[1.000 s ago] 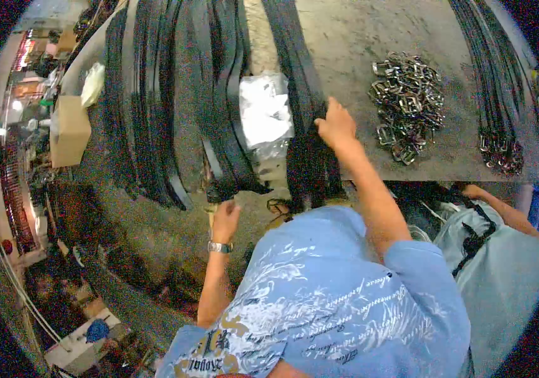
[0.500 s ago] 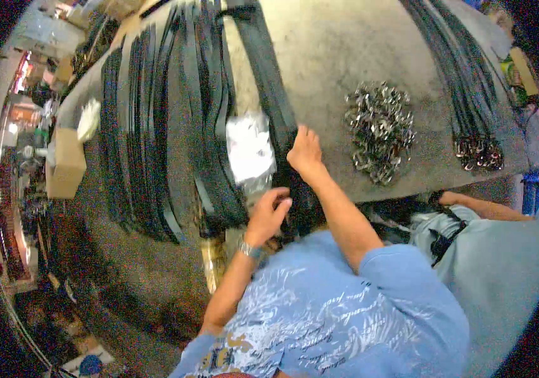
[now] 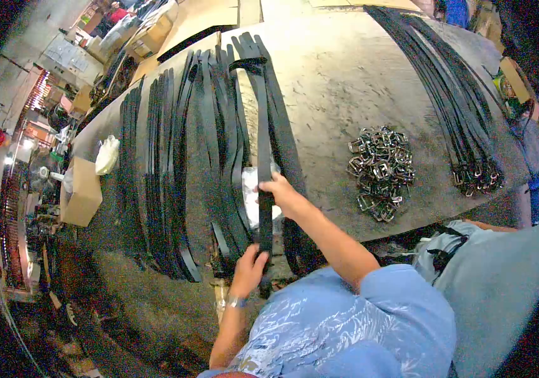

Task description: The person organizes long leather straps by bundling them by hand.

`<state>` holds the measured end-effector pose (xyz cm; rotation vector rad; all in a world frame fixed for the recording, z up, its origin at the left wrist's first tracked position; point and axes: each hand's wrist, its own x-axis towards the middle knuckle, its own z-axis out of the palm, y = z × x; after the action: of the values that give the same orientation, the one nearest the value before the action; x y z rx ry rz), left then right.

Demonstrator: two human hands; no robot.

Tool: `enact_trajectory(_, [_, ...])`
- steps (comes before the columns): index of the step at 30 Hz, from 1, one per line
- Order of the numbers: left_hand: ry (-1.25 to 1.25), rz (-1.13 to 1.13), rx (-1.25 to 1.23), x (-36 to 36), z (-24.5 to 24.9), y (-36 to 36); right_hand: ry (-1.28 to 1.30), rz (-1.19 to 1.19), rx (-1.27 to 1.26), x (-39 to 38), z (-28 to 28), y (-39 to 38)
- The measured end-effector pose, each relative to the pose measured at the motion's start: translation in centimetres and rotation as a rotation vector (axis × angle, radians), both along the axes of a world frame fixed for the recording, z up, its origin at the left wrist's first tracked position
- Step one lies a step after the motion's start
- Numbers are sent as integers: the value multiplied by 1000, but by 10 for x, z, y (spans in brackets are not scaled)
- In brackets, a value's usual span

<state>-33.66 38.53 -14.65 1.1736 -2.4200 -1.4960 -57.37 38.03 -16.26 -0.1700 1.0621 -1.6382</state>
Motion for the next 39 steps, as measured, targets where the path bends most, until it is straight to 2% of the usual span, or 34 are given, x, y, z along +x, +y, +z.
enact_trajectory(1, [-111,-27,-44,28,6,2,18,-14,-38,-6,-15,-15])
enact_trajectory(3, [-142,-16,-59,115,-36,14,31,-90,-41,-20,-31,-45])
enact_trajectory(5, [-331,32,69,183,-23,35,66,-108,-109,-38,-41,-65])
enact_trajectory(7, [-507,90,78,269,-32,64,10,-119,-187,-59,-80,-89])
enact_trajectory(9, [-734,195,185,356,-40,97,16,-152,-99,-72,-80,-94])
enact_trajectory(10, [-807,209,182,394,-43,115,115,-127,-76,-80,-87,-96])
enact_trajectory(11, [-880,223,181,431,-45,133,34,-122,-32,-82,-85,-93])
enact_trajectory(14, [-852,7,-149,558,-91,179,33,-87,-131,-69,-75,-80])
enact_trajectory(20, [-800,418,174,548,-62,210,0,-19,-180,-57,-69,-68])
enact_trajectory(23, [-683,443,351,513,-47,210,15,12,-178,-55,-59,-62])
enact_trajectory(26, [-568,528,384,569,-99,235,4,43,-206,-52,-48,-57])
enact_trajectory(29, [-694,491,310,559,-94,237,-7,78,-234,-49,-39,-55])
enact_trajectory(35, [-741,503,299,533,-80,241,-17,102,-251,-39,-30,-51])
enact_trajectory(39, [-771,505,306,526,-79,249,270,105,-56,-39,-17,-46])
